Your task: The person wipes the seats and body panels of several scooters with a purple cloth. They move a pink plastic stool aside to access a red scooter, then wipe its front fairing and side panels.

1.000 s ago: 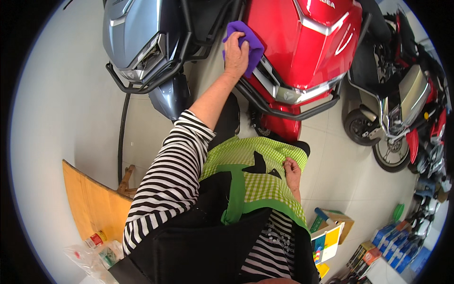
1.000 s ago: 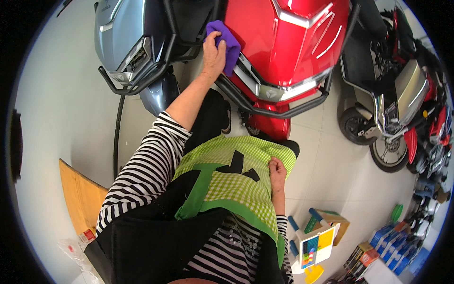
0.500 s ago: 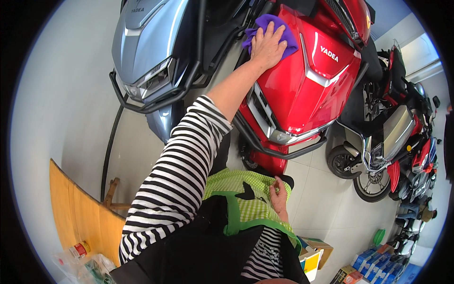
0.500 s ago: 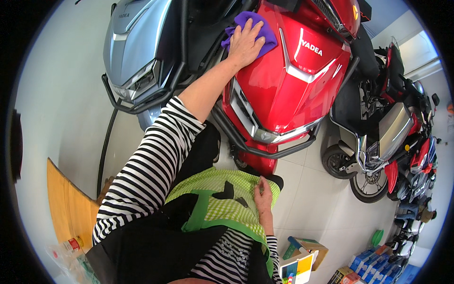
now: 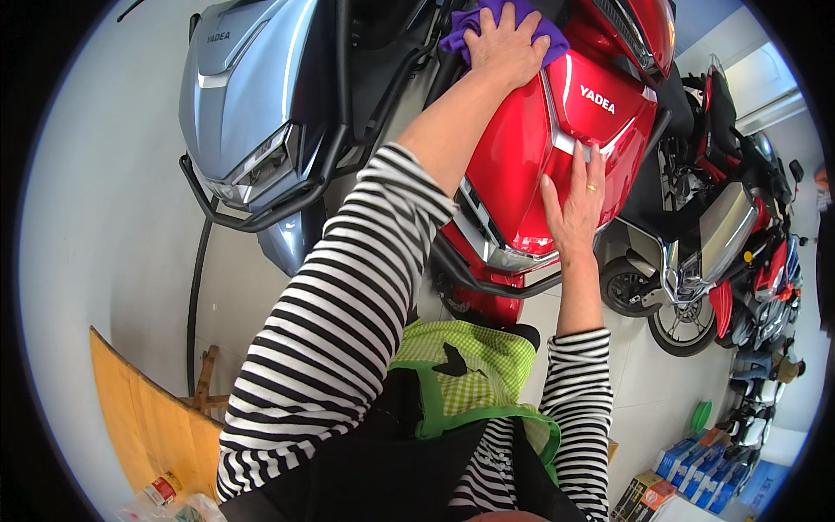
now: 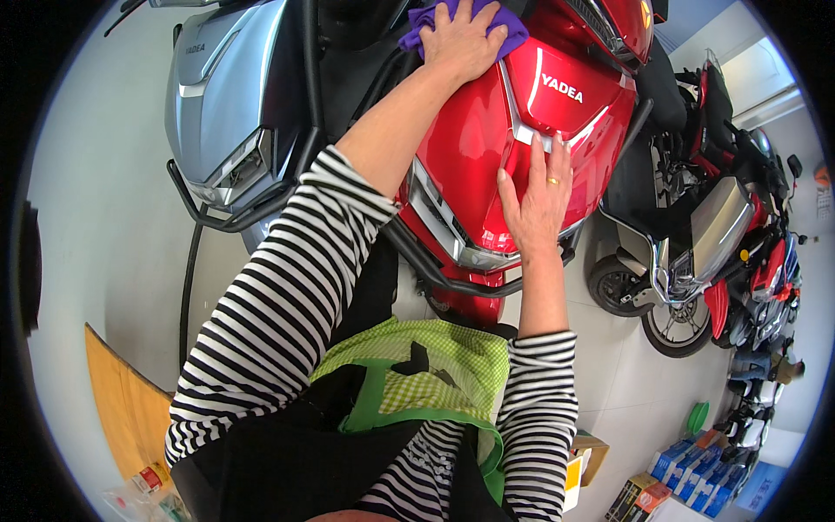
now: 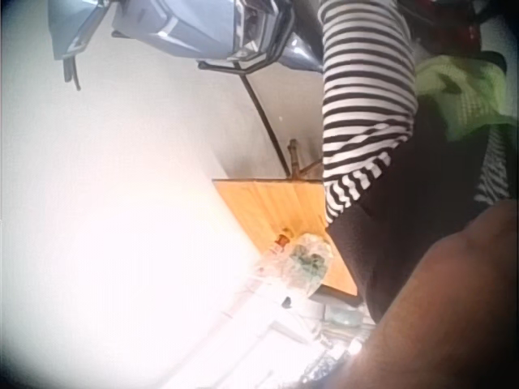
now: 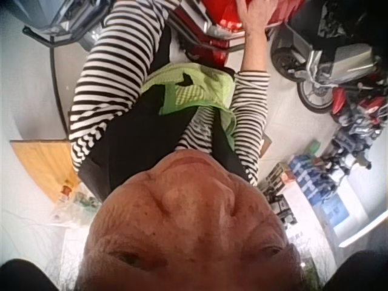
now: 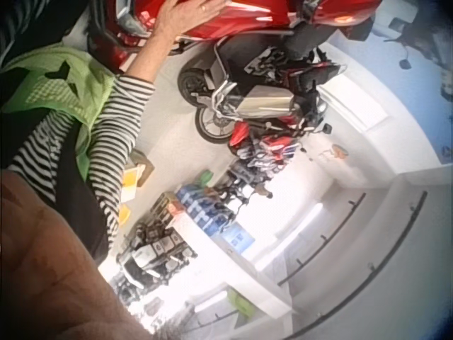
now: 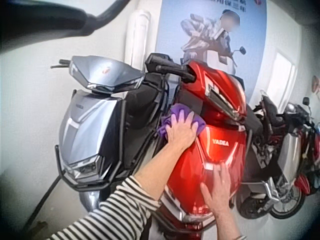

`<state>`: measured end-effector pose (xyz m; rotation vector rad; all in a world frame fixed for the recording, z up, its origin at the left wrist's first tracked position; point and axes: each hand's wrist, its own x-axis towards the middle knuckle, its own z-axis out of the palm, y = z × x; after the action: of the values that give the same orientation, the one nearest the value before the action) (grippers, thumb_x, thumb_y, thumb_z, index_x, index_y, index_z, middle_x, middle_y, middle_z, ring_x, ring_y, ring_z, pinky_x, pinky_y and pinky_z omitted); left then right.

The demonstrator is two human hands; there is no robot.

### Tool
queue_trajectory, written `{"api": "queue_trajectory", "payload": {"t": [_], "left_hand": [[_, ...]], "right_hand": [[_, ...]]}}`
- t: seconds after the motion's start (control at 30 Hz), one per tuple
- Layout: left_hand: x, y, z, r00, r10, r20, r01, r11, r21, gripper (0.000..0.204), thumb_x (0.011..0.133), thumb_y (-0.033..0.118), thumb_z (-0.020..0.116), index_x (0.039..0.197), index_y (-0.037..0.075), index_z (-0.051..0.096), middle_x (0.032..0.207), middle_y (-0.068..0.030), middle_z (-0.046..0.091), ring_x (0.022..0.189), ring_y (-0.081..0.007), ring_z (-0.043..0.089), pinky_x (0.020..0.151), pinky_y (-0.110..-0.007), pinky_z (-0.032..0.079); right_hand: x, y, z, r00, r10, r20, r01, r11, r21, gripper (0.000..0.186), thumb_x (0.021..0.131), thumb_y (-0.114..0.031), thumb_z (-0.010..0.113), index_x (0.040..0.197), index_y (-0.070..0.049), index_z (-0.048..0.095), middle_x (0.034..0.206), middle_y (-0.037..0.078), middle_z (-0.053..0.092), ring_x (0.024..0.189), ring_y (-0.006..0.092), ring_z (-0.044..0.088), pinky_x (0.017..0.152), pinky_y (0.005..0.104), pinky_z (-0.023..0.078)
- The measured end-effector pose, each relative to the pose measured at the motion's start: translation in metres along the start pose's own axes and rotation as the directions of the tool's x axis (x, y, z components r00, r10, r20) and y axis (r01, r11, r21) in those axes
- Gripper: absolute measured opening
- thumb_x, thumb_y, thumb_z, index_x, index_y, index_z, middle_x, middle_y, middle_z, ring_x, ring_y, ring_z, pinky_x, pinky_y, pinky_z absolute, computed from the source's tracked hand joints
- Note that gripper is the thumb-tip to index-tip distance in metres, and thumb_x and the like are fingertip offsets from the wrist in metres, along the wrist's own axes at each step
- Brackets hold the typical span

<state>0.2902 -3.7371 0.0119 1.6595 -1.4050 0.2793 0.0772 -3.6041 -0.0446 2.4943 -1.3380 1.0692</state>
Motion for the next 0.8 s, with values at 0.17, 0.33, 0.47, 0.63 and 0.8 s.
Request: {"api": "queue_trajectory", "payload": {"t": [0.17, 0.33, 0.47, 0.63, 0.8], "left_hand": [[-0.053, -0.011, -0.022, 0.981, -0.139, 0.136, 0.145, 0.989, -0.03, 0.057, 0.093, 0.045, 0.049, 0.147, 0.028, 0.037, 0.154, -0.013, 0.03, 0.136, -0.0446, 0.029, 0.101, -0.062, 0.036], [-0.106, -0.038, -0.034, 0.924, -0.273, 0.269, 0.33, 0.924, -0.193, 0.06, 0.094, 0.043, 0.049, 0.149, 0.024, 0.034, 0.154, -0.014, 0.031, 0.136, -0.0434, 0.031, 0.106, -0.059, 0.033], [-0.162, -0.062, -0.034, 0.902, -0.319, 0.291, 0.402, 0.866, -0.297, 0.061, 0.096, 0.04, 0.048, 0.151, 0.02, 0.031, 0.156, -0.0135, 0.029, 0.137, -0.046, 0.028, 0.107, -0.06, 0.03], [-0.248, -0.054, -0.028, 0.975, -0.187, 0.12, 0.21, 0.952, -0.221, 0.057, 0.095, 0.031, 0.05, 0.148, 0.012, 0.037, 0.155, -0.0194, 0.028, 0.131, -0.0491, 0.031, 0.107, -0.058, 0.027], [-0.283, -0.029, -0.03, 1.0, -0.017, 0.018, 0.018, 0.996, -0.089, 0.049, 0.089, 0.028, 0.059, 0.137, 0.02, 0.055, 0.152, -0.0182, 0.033, 0.127, -0.0473, 0.034, 0.099, -0.067, 0.027]], "right_hand": [[-0.009, 0.009, 0.044, 0.994, 0.066, 0.083, -0.042, 0.962, -0.271, 0.065, 0.092, -0.047, 0.053, 0.149, -0.019, 0.038, 0.157, 0.014, 0.027, 0.146, 0.0344, 0.023, 0.117, 0.0584, 0.012], [-0.018, 0.015, 0.058, 0.998, 0.064, 0.011, -0.059, 0.959, -0.277, 0.065, 0.091, -0.048, 0.053, 0.149, -0.021, 0.039, 0.157, 0.01, 0.029, 0.146, 0.0325, 0.023, 0.116, 0.0602, 0.012], [-0.016, 0.015, 0.056, 0.998, 0.059, -0.012, -0.06, 0.96, -0.273, 0.065, 0.09, -0.048, 0.054, 0.149, -0.022, 0.04, 0.157, 0.01, 0.03, 0.146, 0.0315, 0.025, 0.116, 0.0598, 0.013], [-0.017, 0.012, 0.055, 0.998, 0.069, -0.015, -0.07, 0.959, -0.274, 0.064, 0.09, -0.047, 0.054, 0.148, -0.021, 0.042, 0.156, 0.01, 0.031, 0.145, 0.0312, 0.025, 0.116, 0.0598, 0.014], [-0.018, 0.011, 0.053, 0.996, 0.087, -0.003, -0.085, 0.96, -0.269, 0.063, 0.091, -0.047, 0.054, 0.147, -0.021, 0.043, 0.156, 0.01, 0.031, 0.146, 0.031, 0.025, 0.116, 0.0597, 0.016]]}}
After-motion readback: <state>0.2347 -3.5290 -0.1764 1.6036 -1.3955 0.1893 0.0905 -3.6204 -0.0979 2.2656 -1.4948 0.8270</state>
